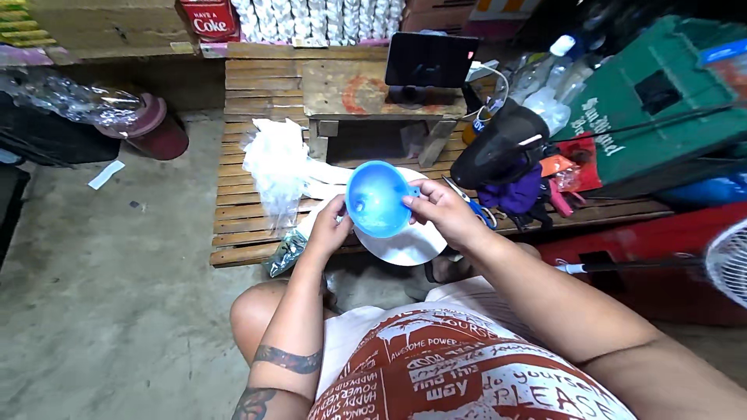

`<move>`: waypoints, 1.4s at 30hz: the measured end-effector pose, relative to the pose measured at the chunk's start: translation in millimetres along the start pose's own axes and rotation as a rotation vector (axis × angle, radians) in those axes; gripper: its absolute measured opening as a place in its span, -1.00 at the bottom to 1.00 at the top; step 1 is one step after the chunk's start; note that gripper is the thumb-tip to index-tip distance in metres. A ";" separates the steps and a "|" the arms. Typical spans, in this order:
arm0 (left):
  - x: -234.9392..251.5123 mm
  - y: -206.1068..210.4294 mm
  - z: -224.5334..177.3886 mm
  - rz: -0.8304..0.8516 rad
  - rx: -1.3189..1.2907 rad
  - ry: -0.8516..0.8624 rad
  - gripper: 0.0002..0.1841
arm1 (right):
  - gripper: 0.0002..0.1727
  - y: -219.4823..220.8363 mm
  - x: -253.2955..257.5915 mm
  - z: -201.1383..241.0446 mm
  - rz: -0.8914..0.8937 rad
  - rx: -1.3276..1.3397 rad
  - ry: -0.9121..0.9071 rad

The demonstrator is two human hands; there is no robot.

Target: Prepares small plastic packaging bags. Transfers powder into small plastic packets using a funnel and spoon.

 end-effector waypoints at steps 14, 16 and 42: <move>10.5 -23.2 12.9 -0.245 -0.211 -0.185 -0.86 | -0.81 -116.6 -43.5 -109.9 -0.293 0.211 0.297; 17.7 -23.8 0.7 -0.234 -0.158 -0.176 -0.87 | -0.77 -131.9 -48.9 -139.3 -0.355 0.165 0.313; 145.6 -1.4 -44.0 -0.393 0.140 -0.430 -0.70 | -0.65 -155.5 -48.7 -181.7 -0.359 0.339 0.080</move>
Point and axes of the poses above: each hand's wrist, its own x-axis towards the middle knuckle, its own y-axis out of the palm, z = x × y, the point moved 10 cm from there along x, towards the middle knuckle, and after that the axes turned 13 degrees about -z, right-handed, at the moved point
